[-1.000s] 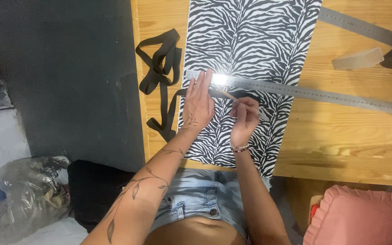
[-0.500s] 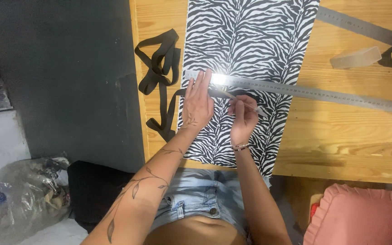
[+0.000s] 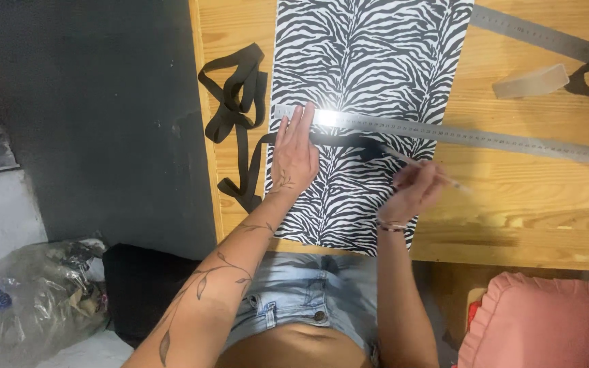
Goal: The person measures a piece of zebra-print fabric using a metal ruler and marks a line with a pen. They then use scissors to cut the fabric along the marked line.
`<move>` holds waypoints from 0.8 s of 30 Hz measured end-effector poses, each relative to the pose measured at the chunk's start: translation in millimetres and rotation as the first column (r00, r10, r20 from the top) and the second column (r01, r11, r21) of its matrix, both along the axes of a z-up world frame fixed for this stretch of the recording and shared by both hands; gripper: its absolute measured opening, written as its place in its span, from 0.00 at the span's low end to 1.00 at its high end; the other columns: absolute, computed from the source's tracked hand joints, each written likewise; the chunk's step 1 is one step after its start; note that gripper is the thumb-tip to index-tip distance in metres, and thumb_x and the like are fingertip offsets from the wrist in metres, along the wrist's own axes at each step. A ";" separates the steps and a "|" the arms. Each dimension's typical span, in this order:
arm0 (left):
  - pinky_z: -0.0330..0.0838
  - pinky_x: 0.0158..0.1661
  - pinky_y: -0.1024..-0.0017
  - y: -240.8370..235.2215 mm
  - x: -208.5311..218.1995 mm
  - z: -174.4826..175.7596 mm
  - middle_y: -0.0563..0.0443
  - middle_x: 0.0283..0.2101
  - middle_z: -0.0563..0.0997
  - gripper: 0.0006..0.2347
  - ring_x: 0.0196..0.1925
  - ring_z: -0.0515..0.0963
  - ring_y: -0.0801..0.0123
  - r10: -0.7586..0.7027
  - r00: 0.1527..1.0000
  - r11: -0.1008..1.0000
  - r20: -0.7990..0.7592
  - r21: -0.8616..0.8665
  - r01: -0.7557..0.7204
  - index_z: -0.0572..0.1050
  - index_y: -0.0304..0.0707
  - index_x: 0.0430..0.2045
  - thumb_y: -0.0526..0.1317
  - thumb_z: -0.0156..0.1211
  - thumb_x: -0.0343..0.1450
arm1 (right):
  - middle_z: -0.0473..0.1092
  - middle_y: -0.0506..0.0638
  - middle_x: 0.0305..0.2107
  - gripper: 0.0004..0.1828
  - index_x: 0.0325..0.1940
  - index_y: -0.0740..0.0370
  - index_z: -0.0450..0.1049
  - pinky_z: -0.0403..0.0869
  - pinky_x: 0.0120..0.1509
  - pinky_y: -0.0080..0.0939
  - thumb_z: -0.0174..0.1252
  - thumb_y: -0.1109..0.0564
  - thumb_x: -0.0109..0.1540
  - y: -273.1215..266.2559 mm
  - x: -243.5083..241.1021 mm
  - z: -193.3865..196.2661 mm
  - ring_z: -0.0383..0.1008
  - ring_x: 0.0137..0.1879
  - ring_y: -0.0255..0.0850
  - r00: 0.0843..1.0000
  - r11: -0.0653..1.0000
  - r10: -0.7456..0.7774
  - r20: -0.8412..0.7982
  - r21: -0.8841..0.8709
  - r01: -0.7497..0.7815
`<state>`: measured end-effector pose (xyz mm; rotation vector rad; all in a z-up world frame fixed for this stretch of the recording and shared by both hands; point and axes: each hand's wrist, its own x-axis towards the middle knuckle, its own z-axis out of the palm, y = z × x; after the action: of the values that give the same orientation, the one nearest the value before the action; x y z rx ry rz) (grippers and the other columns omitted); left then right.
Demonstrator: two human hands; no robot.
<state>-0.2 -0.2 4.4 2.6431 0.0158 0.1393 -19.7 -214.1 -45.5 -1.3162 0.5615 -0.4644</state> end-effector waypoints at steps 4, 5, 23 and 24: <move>0.46 0.75 0.58 -1.1 -0.6 1.6 0.45 0.71 0.64 0.27 0.75 0.61 0.59 0.000 1.000 1.000 0.008 -0.005 0.000 0.53 0.39 0.72 0.31 0.40 0.72 | 0.69 0.55 0.18 0.13 0.44 0.58 0.67 0.60 0.21 0.28 0.45 0.48 0.73 -17.4 10.4 4.9 0.66 0.18 0.37 1.000 0.999 0.024 -0.008 -0.048 -0.024; 0.46 0.75 0.58 -1.0 -0.6 1.7 0.45 0.72 0.64 0.27 0.75 0.60 0.58 0.001 1.000 1.000 -0.003 -0.007 -0.001 0.53 0.39 0.72 0.31 0.40 0.72 | 0.71 0.57 0.23 0.12 0.46 0.60 0.66 0.63 0.22 0.27 0.45 0.50 0.73 -18.2 10.5 4.5 0.69 0.21 0.36 0.998 0.998 0.057 -0.006 -0.040 -0.057; 0.44 0.75 0.57 -1.1 -1.3 1.5 0.46 0.73 0.62 0.27 0.75 0.59 0.58 -0.003 0.999 1.000 -0.031 -0.007 0.003 0.53 0.40 0.72 0.32 0.40 0.73 | 0.70 0.55 0.24 0.13 0.43 0.61 0.66 0.66 0.22 0.28 0.43 0.51 0.73 -22.4 9.1 14.8 0.70 0.22 0.34 0.991 0.992 0.128 -0.029 -0.001 -0.128; 0.44 0.75 0.57 -1.9 -1.8 1.9 0.47 0.73 0.61 0.27 0.76 0.59 0.58 -0.003 1.000 1.000 -0.031 -0.006 0.003 0.52 0.40 0.72 0.32 0.40 0.73 | 0.70 0.55 0.23 0.13 0.43 0.61 0.67 0.66 0.22 0.28 0.43 0.51 0.73 -23.1 8.7 16.0 0.69 0.22 0.34 0.987 0.988 0.155 -0.036 -0.022 -0.156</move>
<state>-1.9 -2.1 6.4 2.6387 0.0229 0.0977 -11.0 -237.2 -29.5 -1.3824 0.4783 -0.3222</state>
